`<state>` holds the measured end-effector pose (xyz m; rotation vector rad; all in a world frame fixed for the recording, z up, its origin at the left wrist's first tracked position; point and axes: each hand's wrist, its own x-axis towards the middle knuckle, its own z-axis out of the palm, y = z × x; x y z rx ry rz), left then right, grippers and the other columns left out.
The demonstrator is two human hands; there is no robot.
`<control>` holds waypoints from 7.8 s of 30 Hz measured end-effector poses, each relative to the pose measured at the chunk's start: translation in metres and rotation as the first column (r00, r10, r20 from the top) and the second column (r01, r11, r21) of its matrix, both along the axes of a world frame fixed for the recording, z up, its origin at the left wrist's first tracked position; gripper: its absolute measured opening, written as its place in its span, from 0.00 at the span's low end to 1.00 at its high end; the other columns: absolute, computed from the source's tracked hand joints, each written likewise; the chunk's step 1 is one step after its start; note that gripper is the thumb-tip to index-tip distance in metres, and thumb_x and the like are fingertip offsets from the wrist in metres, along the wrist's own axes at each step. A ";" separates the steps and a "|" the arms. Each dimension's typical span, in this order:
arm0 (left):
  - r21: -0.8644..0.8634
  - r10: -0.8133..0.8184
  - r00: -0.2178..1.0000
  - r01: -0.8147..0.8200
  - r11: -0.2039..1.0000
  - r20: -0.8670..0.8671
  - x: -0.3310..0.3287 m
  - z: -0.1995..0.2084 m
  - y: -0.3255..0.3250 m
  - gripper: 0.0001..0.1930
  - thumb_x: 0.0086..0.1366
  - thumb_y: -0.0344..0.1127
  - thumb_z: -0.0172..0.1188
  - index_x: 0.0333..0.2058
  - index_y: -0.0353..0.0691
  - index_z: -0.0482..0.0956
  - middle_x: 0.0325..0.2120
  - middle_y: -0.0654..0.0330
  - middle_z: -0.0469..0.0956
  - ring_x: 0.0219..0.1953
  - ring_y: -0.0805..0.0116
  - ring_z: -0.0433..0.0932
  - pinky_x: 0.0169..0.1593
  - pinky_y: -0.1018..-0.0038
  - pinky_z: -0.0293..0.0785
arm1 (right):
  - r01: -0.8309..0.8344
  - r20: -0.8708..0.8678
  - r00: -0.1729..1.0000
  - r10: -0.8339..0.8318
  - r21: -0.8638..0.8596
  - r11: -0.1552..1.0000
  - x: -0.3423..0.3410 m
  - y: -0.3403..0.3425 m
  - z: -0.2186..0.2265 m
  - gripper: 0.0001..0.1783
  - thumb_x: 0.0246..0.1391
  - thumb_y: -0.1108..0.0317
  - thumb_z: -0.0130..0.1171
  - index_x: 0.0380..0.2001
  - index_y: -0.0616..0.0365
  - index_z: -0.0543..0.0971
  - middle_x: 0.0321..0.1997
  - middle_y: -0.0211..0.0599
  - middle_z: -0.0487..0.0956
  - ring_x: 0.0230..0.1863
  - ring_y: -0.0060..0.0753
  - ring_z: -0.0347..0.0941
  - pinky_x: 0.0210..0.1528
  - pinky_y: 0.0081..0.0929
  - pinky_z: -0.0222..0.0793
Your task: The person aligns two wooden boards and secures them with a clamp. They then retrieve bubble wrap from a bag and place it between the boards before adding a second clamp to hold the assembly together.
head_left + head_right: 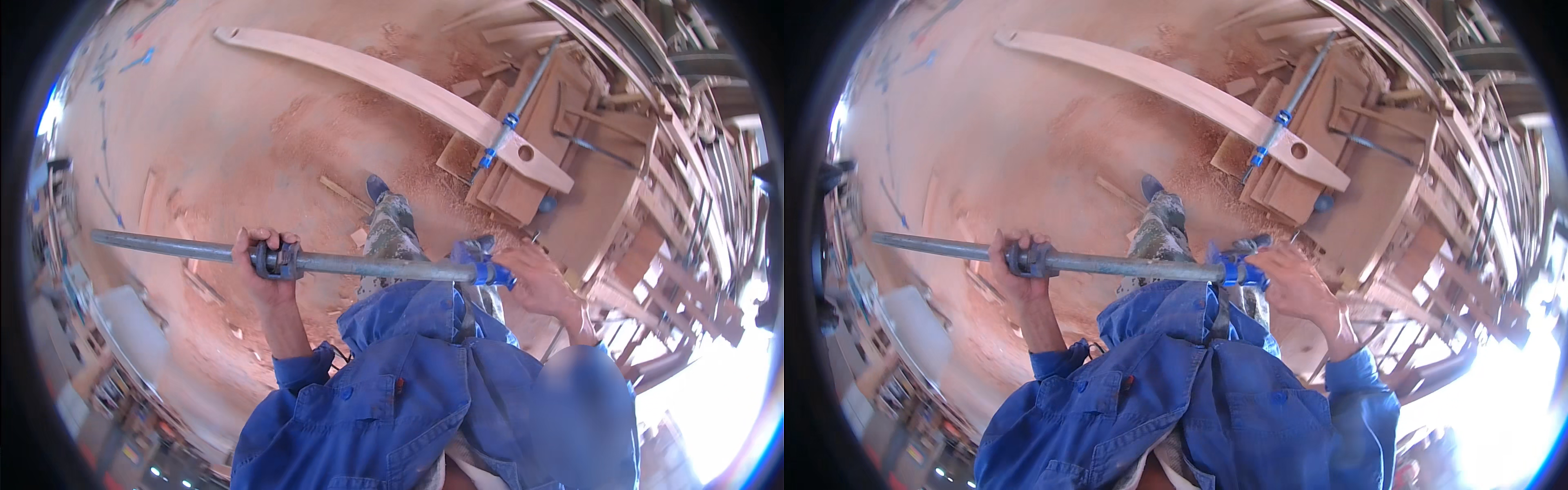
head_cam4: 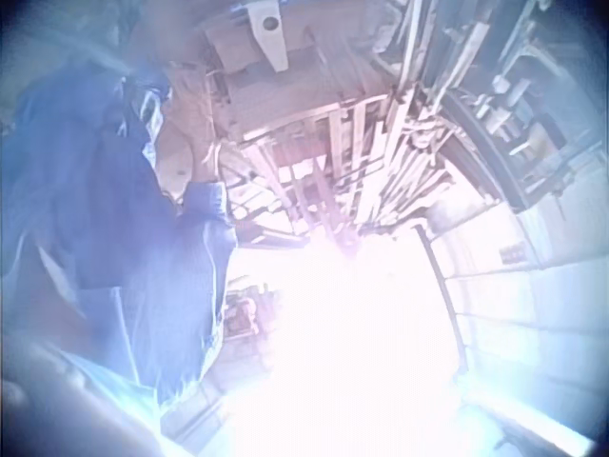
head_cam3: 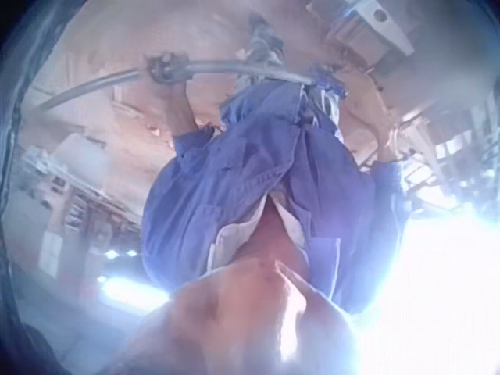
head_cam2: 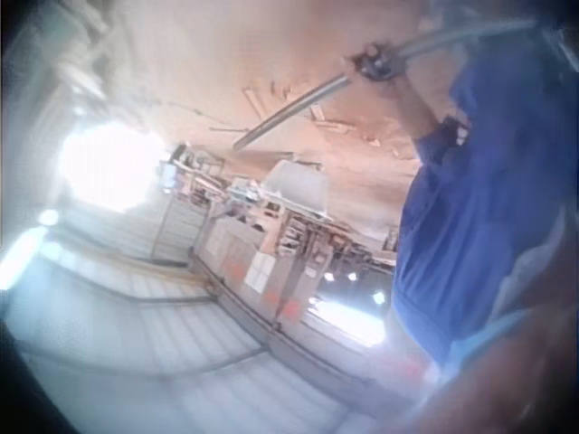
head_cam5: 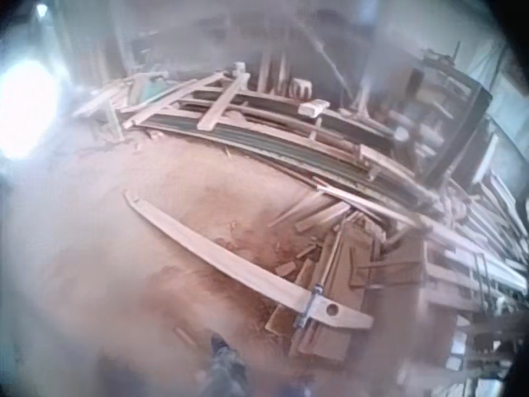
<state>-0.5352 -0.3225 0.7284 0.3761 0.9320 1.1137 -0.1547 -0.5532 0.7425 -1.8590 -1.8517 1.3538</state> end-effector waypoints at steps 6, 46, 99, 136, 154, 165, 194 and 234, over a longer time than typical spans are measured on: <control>0.093 -0.363 0.924 0.354 0.931 0.121 0.025 0.000 0.099 0.18 0.72 0.45 0.46 0.32 0.38 0.77 0.22 0.56 0.75 0.29 0.55 0.77 0.39 0.58 0.74 | 0.161 0.119 0.980 -0.158 -0.017 0.987 -0.066 0.023 0.025 0.41 0.46 0.56 0.70 0.62 0.58 0.67 0.63 0.52 0.67 0.65 0.55 0.61 0.67 0.44 0.57; -0.130 -0.924 -0.318 0.946 -0.296 -0.211 0.612 -0.612 0.116 0.29 0.62 0.31 0.63 0.58 0.33 0.61 0.51 0.51 0.75 0.55 0.63 0.71 0.60 0.64 0.68 | 0.909 0.301 -0.390 -0.870 -0.021 -0.415 0.010 0.153 -0.613 0.16 0.48 0.61 0.69 0.25 0.56 0.72 0.23 0.47 0.76 0.28 0.58 0.73 0.30 0.47 0.67; -0.303 -0.998 -0.055 0.952 -0.050 -0.008 0.582 -0.651 0.214 0.27 0.65 0.36 0.54 0.60 0.30 0.62 0.57 0.45 0.70 0.61 0.54 0.68 0.67 0.60 0.64 | 0.961 0.150 -0.273 -0.950 0.002 -0.276 0.010 0.217 -0.619 0.13 0.48 0.70 0.63 0.38 0.60 0.74 0.35 0.49 0.76 0.39 0.56 0.71 0.47 0.45 0.66; -0.668 -0.020 -0.818 0.483 -0.566 -0.574 0.402 -0.402 0.365 0.20 0.71 0.38 0.53 0.57 0.36 0.69 0.37 0.61 0.76 0.35 0.69 0.79 0.34 0.76 0.75 | 0.395 -0.321 -0.870 -0.374 0.002 -0.919 -0.161 0.250 -0.279 0.22 0.61 0.55 0.57 0.51 0.60 0.76 0.51 0.49 0.78 0.52 0.52 0.75 0.54 0.40 0.71; -0.409 0.450 -0.600 -0.215 -0.887 -0.662 0.424 -0.289 0.096 0.18 0.67 0.35 0.51 0.47 0.26 0.75 0.30 0.53 0.80 0.29 0.65 0.82 0.31 0.73 0.77 | -0.519 -0.101 -0.844 0.526 -0.086 -0.850 -0.535 0.414 -0.240 0.12 0.64 0.60 0.56 0.41 0.58 0.77 0.27 0.26 0.77 0.27 0.19 0.71 0.29 0.24 0.70; -0.341 0.543 -0.238 -0.563 -0.753 -0.805 0.120 -0.266 -0.246 0.20 0.61 0.45 0.57 0.44 0.35 0.81 0.39 0.46 0.82 0.44 0.51 0.82 0.47 0.63 0.77 | -0.686 0.209 -0.398 0.893 -0.715 -0.139 -0.634 0.460 -0.273 0.11 0.60 0.65 0.58 0.24 0.56 0.78 0.21 0.35 0.78 0.22 0.30 0.74 0.21 0.34 0.70; 0.029 0.272 -0.567 -0.464 -0.885 -0.777 -0.340 -0.029 -1.077 0.22 0.69 0.46 0.54 0.54 0.36 0.76 0.48 0.46 0.79 0.51 0.54 0.79 0.53 0.64 0.75 | -0.573 0.104 -0.761 0.641 -0.571 -0.588 -1.278 -0.616 -0.125 0.15 0.64 0.64 0.52 0.46 0.65 0.75 0.39 0.50 0.82 0.33 0.43 0.84 0.32 0.36 0.82; 0.480 -0.466 0.268 0.766 -0.427 -0.843 0.014 0.188 -1.891 0.19 0.61 0.34 0.59 0.49 0.34 0.71 0.23 0.63 0.73 0.24 0.70 0.72 0.29 0.70 0.71 | 0.703 -0.798 -0.536 -0.274 -0.242 -0.669 -0.498 -1.880 0.098 0.22 0.69 0.61 0.47 0.59 0.66 0.69 0.55 0.44 0.76 0.55 0.35 0.74 0.59 0.31 0.70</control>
